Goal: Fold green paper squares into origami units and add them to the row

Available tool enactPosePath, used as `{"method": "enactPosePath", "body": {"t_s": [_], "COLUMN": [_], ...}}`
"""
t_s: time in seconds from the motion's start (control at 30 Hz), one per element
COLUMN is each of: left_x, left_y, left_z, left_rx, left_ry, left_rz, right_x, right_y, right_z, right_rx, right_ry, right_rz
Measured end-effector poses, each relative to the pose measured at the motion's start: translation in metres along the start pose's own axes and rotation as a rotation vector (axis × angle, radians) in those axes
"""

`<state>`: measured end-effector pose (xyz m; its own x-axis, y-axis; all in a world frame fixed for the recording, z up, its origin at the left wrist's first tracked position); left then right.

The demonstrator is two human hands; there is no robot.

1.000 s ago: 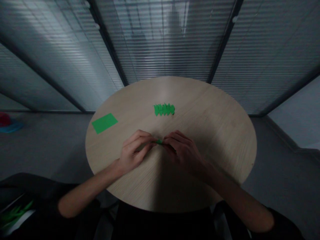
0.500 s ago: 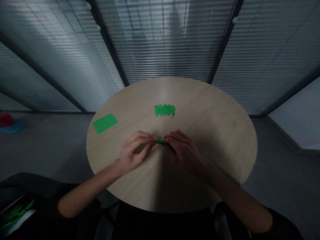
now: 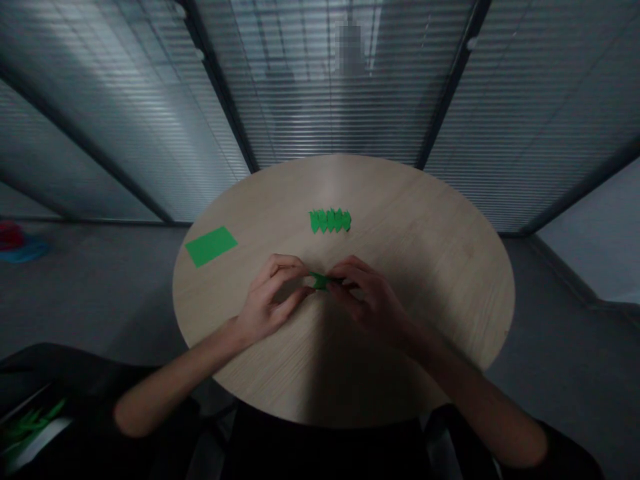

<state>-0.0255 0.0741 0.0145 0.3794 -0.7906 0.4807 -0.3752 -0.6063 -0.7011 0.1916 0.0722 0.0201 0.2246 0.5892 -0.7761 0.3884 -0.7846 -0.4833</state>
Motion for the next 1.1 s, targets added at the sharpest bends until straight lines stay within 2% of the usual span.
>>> {"method": "enactPosePath", "body": {"t_s": [0.13, 0.23, 0.37, 0.47, 0.6, 0.73, 0.87, 1.1], "left_x": [0.001, 0.003, 0.003, 0.001, -0.004, -0.008, -0.008, -0.008], "left_y": [-0.001, -0.003, -0.006, -0.008, -0.007, -0.004, -0.004, -0.004], "left_z": [0.002, 0.004, 0.01, 0.014, 0.015, 0.017, 0.019, 0.017], "left_rx": [-0.056, -0.1, -0.093, -0.08, -0.059, -0.097, -0.11, 0.002], "left_ry": [0.071, 0.173, 0.419, 0.585, 0.634, 0.639, 0.649, 0.575], "left_rz": [-0.042, -0.179, -0.405, -0.481, -0.513, -0.492, -0.437, -0.438], "right_x": [-0.001, 0.0, 0.005, 0.008, 0.009, 0.013, 0.018, 0.013], "right_y": [-0.002, -0.003, -0.002, -0.002, -0.003, -0.004, -0.005, -0.005], "right_z": [-0.002, -0.002, -0.001, 0.002, 0.004, 0.005, 0.003, 0.0], "right_rx": [-0.03, -0.025, 0.008, 0.021, 0.071, 0.108, 0.098, 0.042], "right_ry": [-0.236, -0.377, -0.467, -0.441, -0.347, -0.299, -0.358, -0.271], "right_rz": [0.218, 0.301, 0.358, 0.322, 0.261, 0.309, 0.317, 0.229]}}
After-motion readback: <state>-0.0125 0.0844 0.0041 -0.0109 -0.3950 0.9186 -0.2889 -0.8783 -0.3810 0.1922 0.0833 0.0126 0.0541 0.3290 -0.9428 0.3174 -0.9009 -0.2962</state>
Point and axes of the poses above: each hand's wrist, its own y-axis away from the middle knuckle, its own z-axis out of the palm, x = y × z, the point moved 1 cm from there along -y, towards the middle knuckle, and after that the axes turned 3 degrees about -z, right-handed, at the moved point
